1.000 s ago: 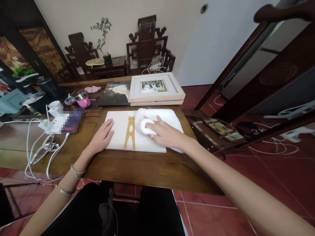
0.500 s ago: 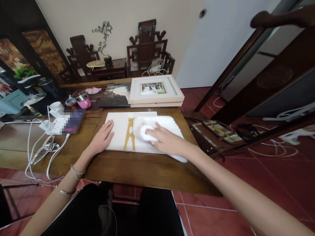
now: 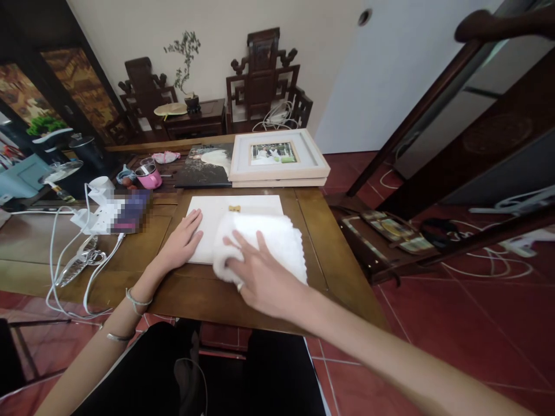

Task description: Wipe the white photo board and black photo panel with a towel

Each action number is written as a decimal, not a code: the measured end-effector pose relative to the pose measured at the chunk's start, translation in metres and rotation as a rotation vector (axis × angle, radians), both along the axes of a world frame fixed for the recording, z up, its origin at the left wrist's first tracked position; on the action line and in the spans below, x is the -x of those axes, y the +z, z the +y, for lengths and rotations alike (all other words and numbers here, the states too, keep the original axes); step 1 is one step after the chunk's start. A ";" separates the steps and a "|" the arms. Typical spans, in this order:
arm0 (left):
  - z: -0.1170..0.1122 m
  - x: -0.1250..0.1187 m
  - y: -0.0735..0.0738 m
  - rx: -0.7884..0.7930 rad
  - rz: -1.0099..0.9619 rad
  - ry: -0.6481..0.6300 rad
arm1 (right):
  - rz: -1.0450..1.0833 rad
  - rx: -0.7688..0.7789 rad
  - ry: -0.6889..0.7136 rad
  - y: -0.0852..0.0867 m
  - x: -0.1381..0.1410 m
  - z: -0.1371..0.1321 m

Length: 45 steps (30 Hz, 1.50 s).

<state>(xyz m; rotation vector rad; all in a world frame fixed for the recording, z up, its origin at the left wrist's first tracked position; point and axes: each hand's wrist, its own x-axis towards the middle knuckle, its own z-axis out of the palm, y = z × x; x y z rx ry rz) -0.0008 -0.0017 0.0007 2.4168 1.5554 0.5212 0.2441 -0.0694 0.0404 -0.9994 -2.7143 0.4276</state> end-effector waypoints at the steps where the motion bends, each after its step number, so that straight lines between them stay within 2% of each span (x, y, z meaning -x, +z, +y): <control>1: 0.000 0.000 0.000 -0.001 0.001 0.001 | 0.006 0.016 0.034 0.002 -0.002 -0.012; 4: 0.000 0.000 0.000 0.003 0.007 0.002 | -0.003 0.055 0.103 0.009 -0.007 -0.029; 6: 0.000 -0.001 0.001 0.010 0.011 0.003 | -0.035 0.083 0.115 0.014 -0.007 -0.025; 9: -0.001 -0.001 0.001 0.018 0.016 0.005 | -0.086 0.079 0.069 0.017 -0.003 0.004; 15: 0.000 0.000 0.002 0.018 0.001 0.003 | -0.121 -0.051 -0.080 0.010 0.017 0.089; 18: 0.000 0.000 0.002 0.025 0.005 0.002 | -0.114 -0.081 -0.135 0.008 0.024 0.105; 21: 0.000 0.000 0.002 0.022 0.005 0.003 | -0.140 -0.133 -0.131 0.005 0.028 0.088; 25: 0.000 0.000 0.001 0.011 0.000 -0.005 | -0.179 -0.121 -0.105 0.003 0.031 0.035; 28: 0.001 0.000 0.000 0.009 0.002 -0.005 | -0.196 -0.061 -0.019 0.007 0.033 -0.001; 30: 0.002 0.000 0.000 0.010 0.006 -0.003 | -0.227 -0.027 0.036 0.011 0.034 -0.015; 32: 0.002 0.000 0.000 0.011 0.010 -0.003 | -0.255 -0.011 0.059 0.014 0.033 -0.017; 36: 0.002 0.001 0.000 0.008 0.002 -0.009 | -0.228 -0.040 -0.004 0.015 0.034 0.010; 42: 0.001 0.001 -0.001 0.007 -0.023 -0.006 | -0.233 -0.103 -0.125 0.014 0.048 0.087; 45: 0.001 0.001 -0.001 0.012 -0.028 -0.001 | -0.239 -0.145 -0.173 0.010 0.054 0.104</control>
